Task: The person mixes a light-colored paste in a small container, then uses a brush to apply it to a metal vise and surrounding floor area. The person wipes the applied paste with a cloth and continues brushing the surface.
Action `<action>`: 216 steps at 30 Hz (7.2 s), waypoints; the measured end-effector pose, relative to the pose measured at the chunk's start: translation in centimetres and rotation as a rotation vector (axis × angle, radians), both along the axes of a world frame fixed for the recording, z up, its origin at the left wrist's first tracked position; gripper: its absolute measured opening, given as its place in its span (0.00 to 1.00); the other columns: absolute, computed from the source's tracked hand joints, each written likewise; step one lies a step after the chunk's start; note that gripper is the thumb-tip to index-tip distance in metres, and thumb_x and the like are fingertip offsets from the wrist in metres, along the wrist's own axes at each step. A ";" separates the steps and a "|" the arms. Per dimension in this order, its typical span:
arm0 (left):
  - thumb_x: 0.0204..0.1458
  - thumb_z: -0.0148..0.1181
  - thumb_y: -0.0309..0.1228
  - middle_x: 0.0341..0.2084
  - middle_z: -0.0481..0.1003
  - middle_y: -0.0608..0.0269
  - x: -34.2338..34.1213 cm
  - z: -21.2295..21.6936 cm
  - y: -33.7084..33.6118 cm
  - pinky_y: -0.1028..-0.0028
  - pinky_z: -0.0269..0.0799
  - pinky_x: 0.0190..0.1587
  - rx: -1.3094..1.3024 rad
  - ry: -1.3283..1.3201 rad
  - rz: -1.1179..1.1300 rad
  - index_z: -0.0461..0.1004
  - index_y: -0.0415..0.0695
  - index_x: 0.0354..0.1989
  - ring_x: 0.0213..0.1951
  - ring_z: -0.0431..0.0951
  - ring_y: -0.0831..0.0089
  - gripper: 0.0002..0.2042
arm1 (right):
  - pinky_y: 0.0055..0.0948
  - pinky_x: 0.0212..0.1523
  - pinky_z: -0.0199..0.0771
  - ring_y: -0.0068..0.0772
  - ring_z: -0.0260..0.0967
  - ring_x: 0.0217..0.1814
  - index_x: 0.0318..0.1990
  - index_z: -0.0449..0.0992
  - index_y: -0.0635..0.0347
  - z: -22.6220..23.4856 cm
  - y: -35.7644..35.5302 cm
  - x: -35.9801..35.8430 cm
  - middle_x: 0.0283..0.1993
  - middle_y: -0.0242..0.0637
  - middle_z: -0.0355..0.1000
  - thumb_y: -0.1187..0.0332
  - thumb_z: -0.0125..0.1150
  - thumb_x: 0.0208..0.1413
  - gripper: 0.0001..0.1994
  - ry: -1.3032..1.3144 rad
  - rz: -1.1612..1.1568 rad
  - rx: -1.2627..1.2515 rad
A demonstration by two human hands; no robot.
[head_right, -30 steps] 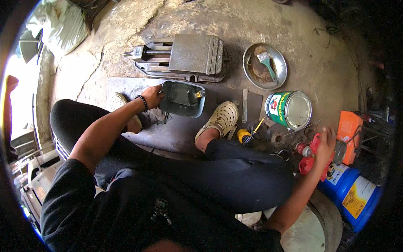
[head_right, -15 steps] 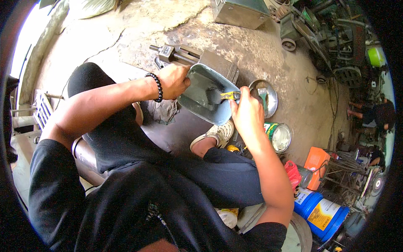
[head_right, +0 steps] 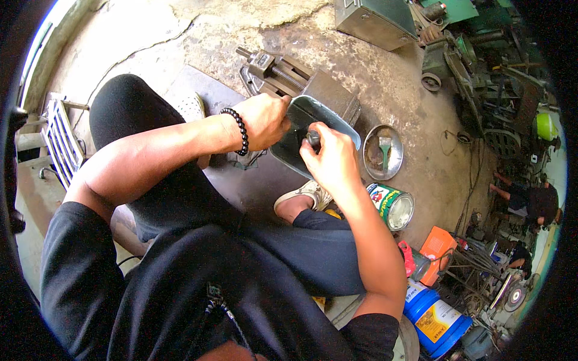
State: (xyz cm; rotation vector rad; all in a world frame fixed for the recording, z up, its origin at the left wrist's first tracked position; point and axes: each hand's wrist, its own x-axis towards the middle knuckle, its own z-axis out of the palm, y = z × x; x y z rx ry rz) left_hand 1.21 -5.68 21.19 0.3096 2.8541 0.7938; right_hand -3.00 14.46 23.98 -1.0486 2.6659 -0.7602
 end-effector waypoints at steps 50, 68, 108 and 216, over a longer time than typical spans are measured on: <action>0.57 0.56 0.33 0.27 0.78 0.35 -0.7 -0.7 -2.1 0.53 0.78 0.40 -0.077 -0.004 -0.090 0.71 0.28 0.39 0.37 0.82 0.43 0.15 | 0.44 0.32 0.72 0.59 0.73 0.32 0.35 0.71 0.65 0.3 -0.2 -0.4 0.31 0.52 0.73 0.74 0.67 0.55 0.09 -0.044 0.196 0.063; 0.57 0.54 0.35 0.37 0.81 0.48 -0.8 -0.2 -1.9 0.62 0.81 0.42 -0.245 -0.040 -0.187 0.85 0.42 0.36 0.39 0.85 0.57 0.13 | 0.41 0.32 0.74 0.57 0.75 0.31 0.35 0.72 0.67 0.1 -0.9 -0.8 0.30 0.54 0.74 0.74 0.66 0.53 0.08 -0.040 0.197 -0.035; 0.57 0.55 0.33 0.31 0.80 0.43 -0.8 0.4 -2.1 0.58 0.80 0.42 -0.004 -0.095 -0.027 0.79 0.35 0.37 0.38 0.84 0.49 0.12 | 0.39 0.31 0.73 0.56 0.75 0.29 0.34 0.73 0.66 0.3 -1.4 -0.8 0.27 0.52 0.73 0.75 0.64 0.52 0.06 -0.020 0.157 -0.011; 0.57 0.56 0.31 0.28 0.78 0.37 -1.0 -0.7 -2.6 0.53 0.79 0.41 -0.076 0.025 -0.115 0.72 0.31 0.39 0.37 0.82 0.43 0.12 | 0.45 0.30 0.73 0.59 0.74 0.31 0.34 0.73 0.67 0.6 -0.1 0.2 0.30 0.53 0.74 0.73 0.66 0.55 0.08 0.075 0.067 0.096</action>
